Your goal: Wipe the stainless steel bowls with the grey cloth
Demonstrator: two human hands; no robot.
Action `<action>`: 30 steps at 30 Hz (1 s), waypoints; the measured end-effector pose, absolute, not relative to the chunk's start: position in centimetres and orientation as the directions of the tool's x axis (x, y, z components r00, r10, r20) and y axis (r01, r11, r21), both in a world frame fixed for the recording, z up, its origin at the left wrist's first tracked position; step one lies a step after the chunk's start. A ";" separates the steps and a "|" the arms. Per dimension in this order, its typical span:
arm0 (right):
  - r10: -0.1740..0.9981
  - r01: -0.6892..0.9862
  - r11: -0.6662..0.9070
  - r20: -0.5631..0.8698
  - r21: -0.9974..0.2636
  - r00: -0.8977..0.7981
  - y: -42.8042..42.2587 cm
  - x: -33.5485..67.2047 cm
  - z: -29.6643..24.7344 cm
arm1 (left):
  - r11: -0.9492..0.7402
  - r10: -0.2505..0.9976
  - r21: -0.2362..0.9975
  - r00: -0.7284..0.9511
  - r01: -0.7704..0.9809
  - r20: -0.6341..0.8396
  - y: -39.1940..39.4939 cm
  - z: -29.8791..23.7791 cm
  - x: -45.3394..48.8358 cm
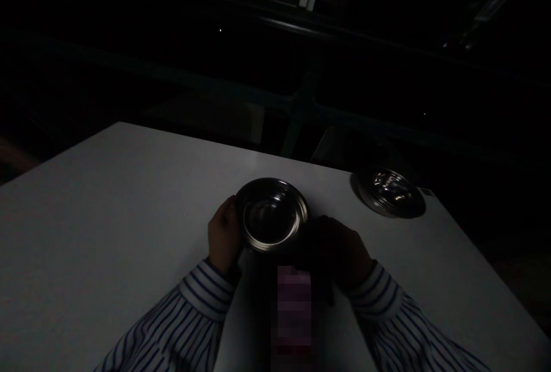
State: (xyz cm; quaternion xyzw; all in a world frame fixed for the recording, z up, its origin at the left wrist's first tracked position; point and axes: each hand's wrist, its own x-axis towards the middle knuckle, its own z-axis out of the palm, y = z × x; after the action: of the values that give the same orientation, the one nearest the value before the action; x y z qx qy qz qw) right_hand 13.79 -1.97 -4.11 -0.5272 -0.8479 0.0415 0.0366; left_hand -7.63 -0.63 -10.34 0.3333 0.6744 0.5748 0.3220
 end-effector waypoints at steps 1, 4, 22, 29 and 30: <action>0.904 0.898 0.425 0.005 -0.110 -0.427 -1.6 13.8 -3.9 | 0.106 0.826 0.991 -0.562 0.083 -0.041 -0.6 -10.3 -7.7; 0.934 0.931 0.357 -0.001 -0.074 -0.358 0.4 13.6 -3.6 | 0.078 0.846 0.990 -0.534 0.118 -0.003 -0.7 -10.3 -7.9; 0.956 0.956 0.291 -0.015 -0.029 -0.291 1.6 12.9 -3.8 | 0.086 0.851 0.982 -0.525 0.168 0.015 -0.9 -10.0 -7.8; 0.954 0.952 0.300 0.020 -0.060 -0.299 6.5 11.8 -3.9 | 0.058 0.854 0.989 -0.521 0.134 0.020 -0.8 -10.2 -7.9; 0.952 0.950 0.307 0.021 -0.058 -0.306 6.3 11.9 -3.9 | 0.060 0.849 0.989 -0.528 0.136 0.021 -0.8 -10.3 -7.9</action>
State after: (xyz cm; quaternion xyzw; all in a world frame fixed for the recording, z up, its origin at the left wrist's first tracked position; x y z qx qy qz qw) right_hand 11.85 6.32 -3.93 -0.5885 -0.8079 0.0174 0.0258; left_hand -7.86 -0.77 -10.25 0.3736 0.6586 0.5748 0.3102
